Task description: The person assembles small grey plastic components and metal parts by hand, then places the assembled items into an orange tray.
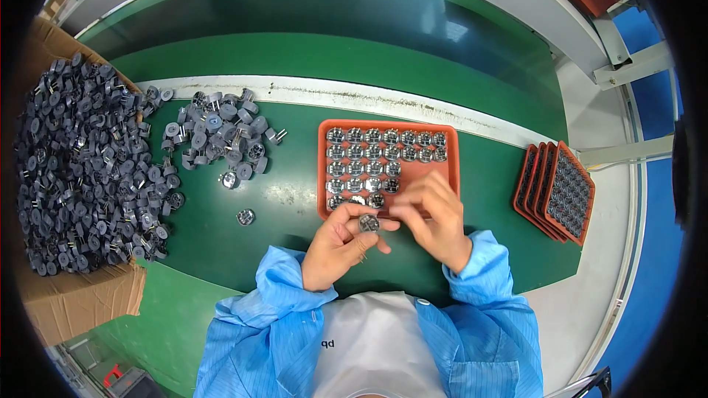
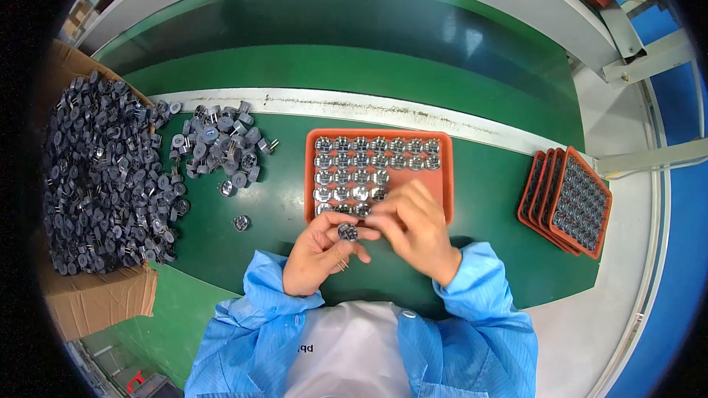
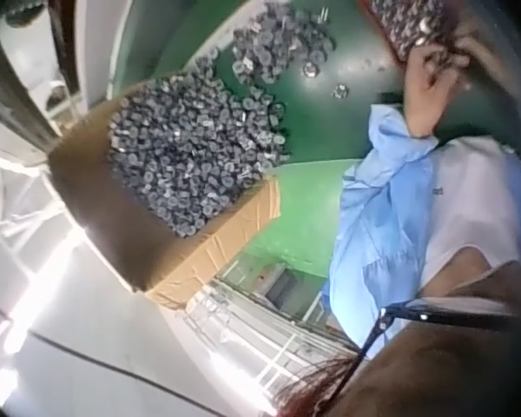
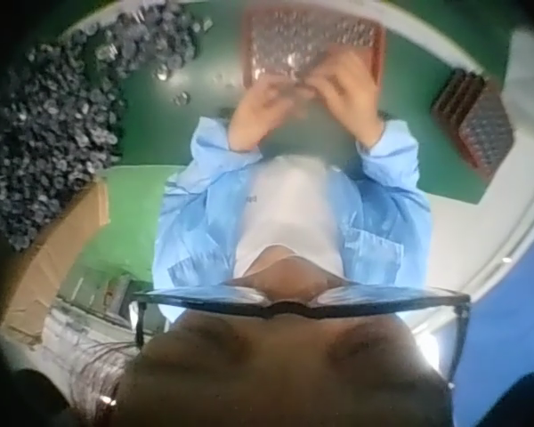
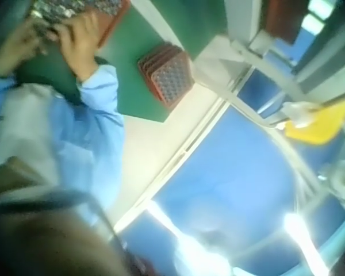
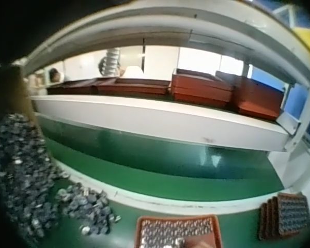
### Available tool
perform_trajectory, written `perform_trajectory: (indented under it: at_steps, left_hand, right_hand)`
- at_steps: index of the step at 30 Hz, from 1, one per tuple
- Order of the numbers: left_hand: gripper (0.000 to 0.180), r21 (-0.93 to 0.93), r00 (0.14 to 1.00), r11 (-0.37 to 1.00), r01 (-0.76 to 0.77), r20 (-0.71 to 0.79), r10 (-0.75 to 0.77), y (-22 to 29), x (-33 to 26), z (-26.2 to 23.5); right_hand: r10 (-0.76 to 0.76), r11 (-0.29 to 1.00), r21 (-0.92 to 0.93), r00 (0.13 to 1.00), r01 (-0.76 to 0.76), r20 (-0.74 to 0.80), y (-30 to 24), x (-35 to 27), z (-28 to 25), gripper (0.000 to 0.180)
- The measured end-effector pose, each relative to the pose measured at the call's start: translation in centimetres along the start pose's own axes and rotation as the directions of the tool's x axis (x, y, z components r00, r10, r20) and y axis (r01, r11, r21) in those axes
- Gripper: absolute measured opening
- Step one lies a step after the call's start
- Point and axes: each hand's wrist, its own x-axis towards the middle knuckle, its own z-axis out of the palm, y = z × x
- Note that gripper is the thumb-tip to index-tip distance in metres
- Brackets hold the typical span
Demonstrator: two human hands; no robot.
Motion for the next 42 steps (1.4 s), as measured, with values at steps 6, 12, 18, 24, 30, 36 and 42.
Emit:
perform_trajectory:
  at_steps: [6, 12, 18, 24, 30, 36, 42]
  left_hand:
    - [0.047, 0.756, 0.903, 0.562, -0.336, 0.09, 0.419, -1.2, -0.7, 0.4]
    - [0.043, 0.503, 0.973, 0.837, -0.217, 0.043, 0.227, -0.6, -0.8, -0.1]
    - [0.024, -0.152, 0.997, 0.988, 0.04, 0.075, -0.029, 0.2, -1.0, -1.0]
    - [0.029, -0.39, 0.98, 0.899, 0.198, 0.073, -0.185, 0.7, -1.1, -1.7]
    - [0.019, -0.05, 0.997, 0.999, 0.004, 0.078, 0.0, -0.7, -0.8, -1.2]
    - [0.04, 0.641, 0.974, 0.745, -0.182, 0.014, 0.226, -0.1, -2.4, -1.3]
    - [0.068, 0.975, 0.682, -0.056, 0.217, -0.11, 0.723, 2.7, -4.9, -5.5]
  right_hand:
    - [0.332, 0.87, 0.319, 0.925, -0.376, 0.184, -3.1, -2.9, 0.6, 0.018]
    - [0.201, 0.979, 0.008, 0.977, -0.202, 0.075, 0.0, -2.0, -0.4, 0.015]
    - [0.117, 0.942, -0.325, 0.99, -0.085, 0.081, 1.9, -1.7, 0.0, 0.013]
    - [0.078, 0.95, -0.305, 0.997, -0.066, 0.027, 1.2, -1.1, 0.7, 0.017]
    - [0.136, 0.979, 0.132, 0.979, -0.157, 0.152, -2.9, -1.3, 0.1, 0.023]
    - [0.122, 0.97, 0.184, 0.974, -0.158, 0.192, -3.0, -0.8, 0.7, 0.013]
    - [0.191, 0.96, -0.202, 0.981, -0.195, -0.04, 1.8, 0.0, -2.5, 0.012]
